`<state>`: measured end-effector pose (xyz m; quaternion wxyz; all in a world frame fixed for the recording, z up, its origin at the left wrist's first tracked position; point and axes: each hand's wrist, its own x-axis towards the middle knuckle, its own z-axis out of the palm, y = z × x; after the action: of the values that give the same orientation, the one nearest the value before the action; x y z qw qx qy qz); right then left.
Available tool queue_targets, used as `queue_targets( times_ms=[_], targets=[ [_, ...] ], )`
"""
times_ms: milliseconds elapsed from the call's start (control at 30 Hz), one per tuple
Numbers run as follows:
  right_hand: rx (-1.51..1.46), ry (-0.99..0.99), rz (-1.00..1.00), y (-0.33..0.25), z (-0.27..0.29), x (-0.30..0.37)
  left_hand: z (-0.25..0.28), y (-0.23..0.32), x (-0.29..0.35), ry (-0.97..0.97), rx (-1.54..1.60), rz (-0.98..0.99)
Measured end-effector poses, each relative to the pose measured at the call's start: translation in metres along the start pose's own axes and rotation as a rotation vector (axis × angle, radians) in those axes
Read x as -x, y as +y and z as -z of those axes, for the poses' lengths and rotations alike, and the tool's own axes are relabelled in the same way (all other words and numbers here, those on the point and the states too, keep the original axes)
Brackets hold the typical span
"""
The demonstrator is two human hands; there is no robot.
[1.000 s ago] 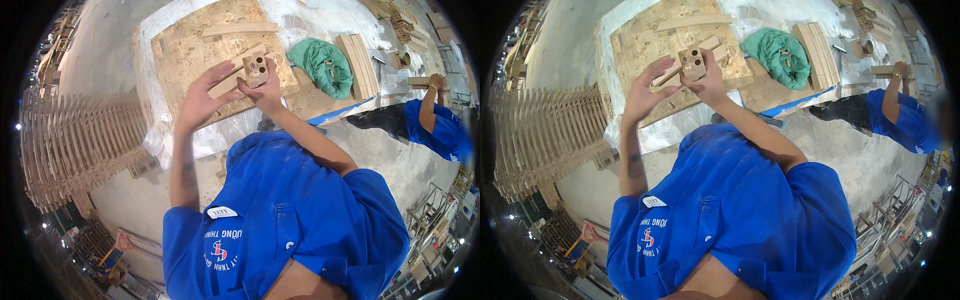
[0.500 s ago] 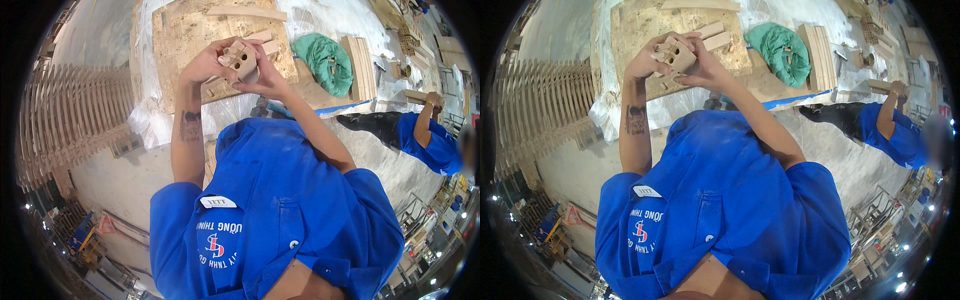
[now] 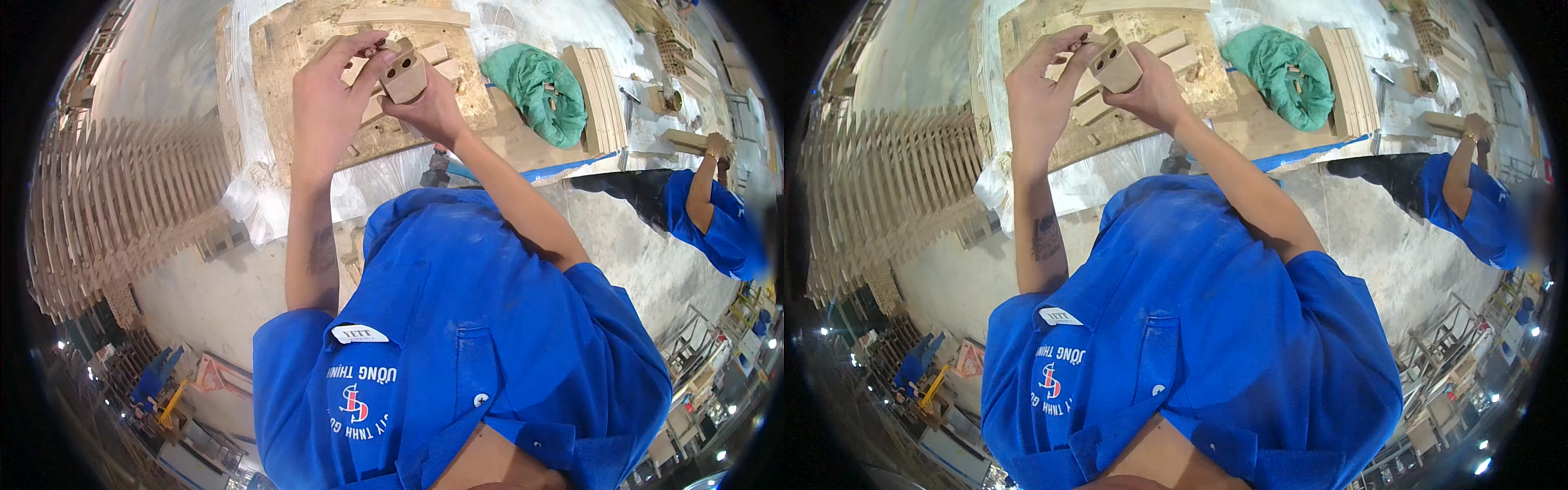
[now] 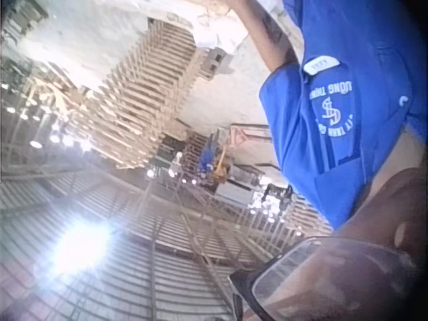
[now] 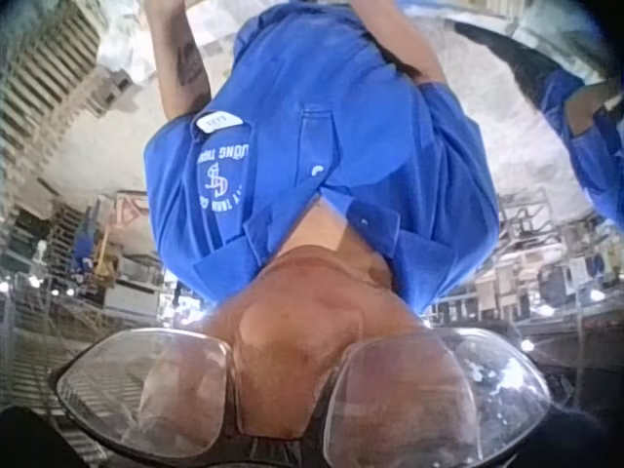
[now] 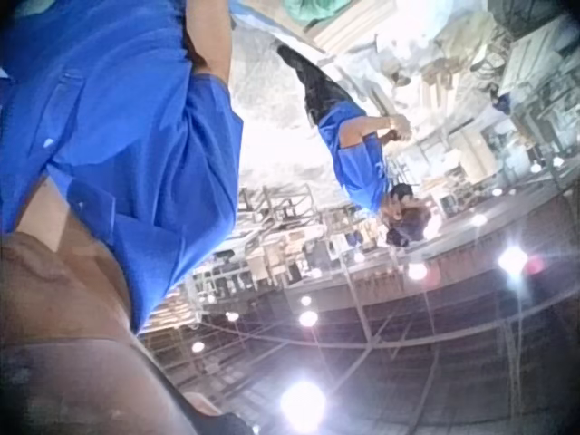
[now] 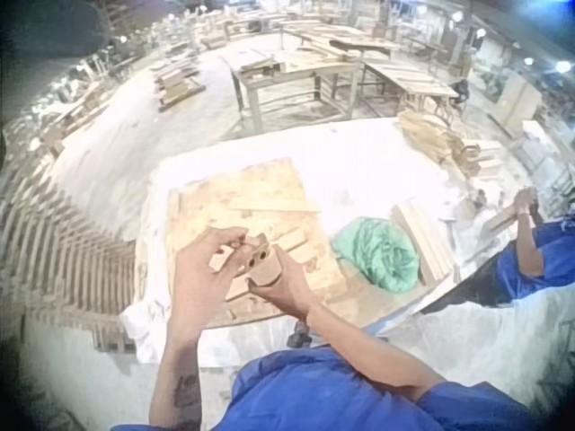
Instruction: The person assembles small wooden components by inserting dowels into pre-drilled holes and tapping them with a hammer. They repeatedly pick up pieces, align them, and secure the joints on a workbench in a workshop.
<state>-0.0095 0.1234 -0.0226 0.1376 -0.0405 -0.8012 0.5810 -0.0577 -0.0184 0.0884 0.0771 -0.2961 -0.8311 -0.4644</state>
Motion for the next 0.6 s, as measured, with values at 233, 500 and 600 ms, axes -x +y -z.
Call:
queue_targets(
  times_ms=[233, 500, 600],
  targets=[
    [-0.018, -0.010, 0.061, 0.003, -0.005, 0.001, 0.005, 0.009, -0.003, -0.077, -0.229, -0.060],
    [-0.095, -0.060, 0.003, 0.000, -0.003, 0.000, 0.008, 0.008, -0.018, -0.119, -0.359, -0.294],
    [-0.102, -0.037, 0.055, 0.001, -0.002, -0.003, 0.012, 0.017, -0.025, -0.226, -0.403, -0.223]
  ],
)
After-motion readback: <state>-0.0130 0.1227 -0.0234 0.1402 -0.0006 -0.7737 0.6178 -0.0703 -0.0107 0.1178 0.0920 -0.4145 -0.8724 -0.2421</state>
